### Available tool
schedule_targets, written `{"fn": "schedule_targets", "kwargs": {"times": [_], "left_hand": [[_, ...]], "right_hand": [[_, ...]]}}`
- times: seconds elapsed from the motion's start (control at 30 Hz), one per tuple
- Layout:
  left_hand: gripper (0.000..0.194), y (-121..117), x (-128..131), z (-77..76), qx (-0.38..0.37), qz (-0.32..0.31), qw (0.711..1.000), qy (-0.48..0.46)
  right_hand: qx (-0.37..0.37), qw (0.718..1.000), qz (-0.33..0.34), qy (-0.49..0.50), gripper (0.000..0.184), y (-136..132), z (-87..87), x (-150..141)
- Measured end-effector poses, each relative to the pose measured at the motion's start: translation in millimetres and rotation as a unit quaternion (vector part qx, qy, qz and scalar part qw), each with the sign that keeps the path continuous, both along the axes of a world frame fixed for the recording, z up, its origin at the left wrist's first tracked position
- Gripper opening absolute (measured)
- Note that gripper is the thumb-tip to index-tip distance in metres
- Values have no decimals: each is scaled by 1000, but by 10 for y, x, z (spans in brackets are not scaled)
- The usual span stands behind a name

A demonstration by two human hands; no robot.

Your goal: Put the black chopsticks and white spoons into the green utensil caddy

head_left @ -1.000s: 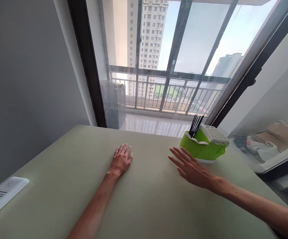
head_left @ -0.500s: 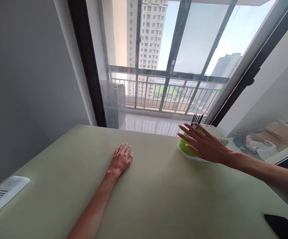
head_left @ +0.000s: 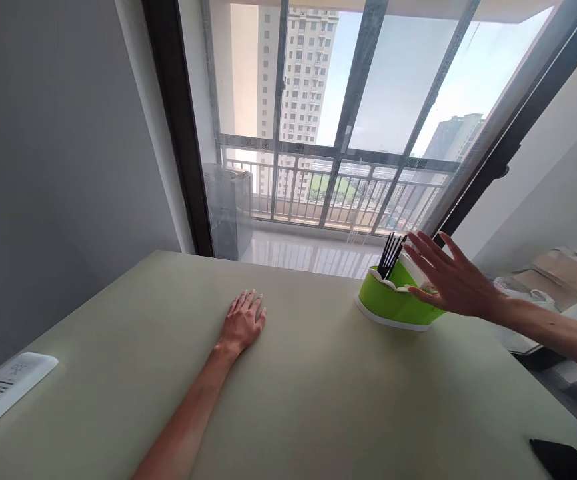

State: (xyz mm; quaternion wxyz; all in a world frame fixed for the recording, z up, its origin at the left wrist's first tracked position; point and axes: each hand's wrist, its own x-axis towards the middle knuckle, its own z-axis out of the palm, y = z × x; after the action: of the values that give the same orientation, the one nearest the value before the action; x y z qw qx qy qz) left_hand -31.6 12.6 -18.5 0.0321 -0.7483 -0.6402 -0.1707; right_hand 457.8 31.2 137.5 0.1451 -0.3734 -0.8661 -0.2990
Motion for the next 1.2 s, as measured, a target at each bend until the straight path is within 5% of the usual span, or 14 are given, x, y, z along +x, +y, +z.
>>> {"fn": "schedule_targets", "kwargs": {"times": [0.33, 0.73, 1.0, 1.2], "left_hand": [[53, -3, 0, 20, -6, 2, 1000, 6], [54, 17, -14, -5, -10, 0, 1000, 1], [53, 36, -13, -29, -9, 3, 1000, 3], [52, 57, -30, -59, -3, -1, 1000, 2]], "right_hand": [[-25, 994, -102, 38, 96, 292, -215, 318], [-209, 936, -266, 93, 95, 468, -370, 190], [-186, 936, -270, 125, 41, 536, -349, 107], [-162, 941, -265, 134, 36, 505, -336, 48]]}}
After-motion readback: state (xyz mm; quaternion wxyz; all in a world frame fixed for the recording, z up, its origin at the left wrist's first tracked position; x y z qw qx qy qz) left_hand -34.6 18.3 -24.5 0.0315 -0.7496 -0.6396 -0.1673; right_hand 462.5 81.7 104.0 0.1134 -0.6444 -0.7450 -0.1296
